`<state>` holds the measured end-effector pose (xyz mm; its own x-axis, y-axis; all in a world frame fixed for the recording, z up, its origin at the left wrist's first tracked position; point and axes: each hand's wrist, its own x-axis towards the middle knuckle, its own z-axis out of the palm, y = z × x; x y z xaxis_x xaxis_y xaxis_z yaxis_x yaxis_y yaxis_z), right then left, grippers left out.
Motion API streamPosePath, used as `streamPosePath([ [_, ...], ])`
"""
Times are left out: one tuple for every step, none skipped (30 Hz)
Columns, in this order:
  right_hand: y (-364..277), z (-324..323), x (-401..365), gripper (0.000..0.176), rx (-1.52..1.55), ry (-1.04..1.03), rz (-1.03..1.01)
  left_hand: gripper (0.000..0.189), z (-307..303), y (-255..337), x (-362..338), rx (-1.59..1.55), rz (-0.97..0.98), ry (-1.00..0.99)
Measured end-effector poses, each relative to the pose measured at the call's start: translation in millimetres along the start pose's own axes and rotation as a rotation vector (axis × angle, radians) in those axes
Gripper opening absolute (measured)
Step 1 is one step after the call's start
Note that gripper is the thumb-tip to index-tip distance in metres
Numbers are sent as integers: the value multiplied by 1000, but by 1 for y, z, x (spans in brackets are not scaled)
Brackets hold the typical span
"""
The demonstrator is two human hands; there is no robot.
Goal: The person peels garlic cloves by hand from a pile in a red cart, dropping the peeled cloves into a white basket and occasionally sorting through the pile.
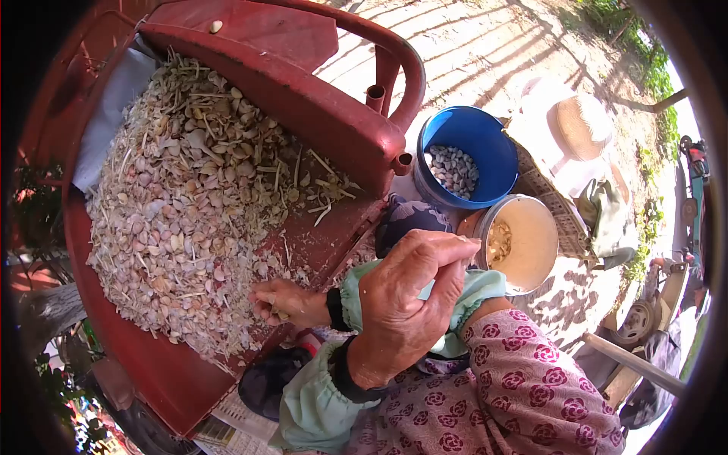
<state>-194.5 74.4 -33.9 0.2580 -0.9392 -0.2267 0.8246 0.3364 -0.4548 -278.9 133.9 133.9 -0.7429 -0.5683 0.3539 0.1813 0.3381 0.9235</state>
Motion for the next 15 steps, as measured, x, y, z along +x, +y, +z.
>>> streamPosePath([
  [2,-4,2,23,9,50,-18,17,-3,-2,-5,-26,-46,14],
  [4,-7,4,23,18,82,-26,17,-7,-5,-10,-7,-50,26],
  [7,-10,6,24,28,93,-21,17,-16,-9,-16,22,-54,37],
  [10,-11,6,25,42,85,-3,18,-30,-12,-25,71,-65,60],
  [12,-11,5,27,57,62,23,15,-43,-14,-36,53,-146,115],
  [13,-9,2,28,72,33,53,14,-64,-16,-45,322,-117,164],
  [12,-3,-5,29,106,28,-98,13,-84,-19,-57,588,-97,203],
  [2,3,-16,29,148,38,-254,14,-96,-35,-76,315,-299,437],
  [-20,14,-12,29,168,30,-35,17,-118,-43,-90,342,-417,535],
  [-31,10,-8,28,24,63,70,21,-141,-55,-102,272,-487,623],
  [-32,12,-9,26,111,153,62,23,-162,-65,-109,346,-525,661],
  [-37,17,-11,27,116,187,63,25,-189,-90,-123,552,-497,633],
  [-41,21,-13,28,121,224,61,34,-209,-108,-129,637,-441,662],
  [-38,17,-11,28,116,218,66,40,-222,-110,-125,793,-426,626],
  [-34,11,-9,34,116,172,41,40,-231,-117,-120,794,-426,631],
])
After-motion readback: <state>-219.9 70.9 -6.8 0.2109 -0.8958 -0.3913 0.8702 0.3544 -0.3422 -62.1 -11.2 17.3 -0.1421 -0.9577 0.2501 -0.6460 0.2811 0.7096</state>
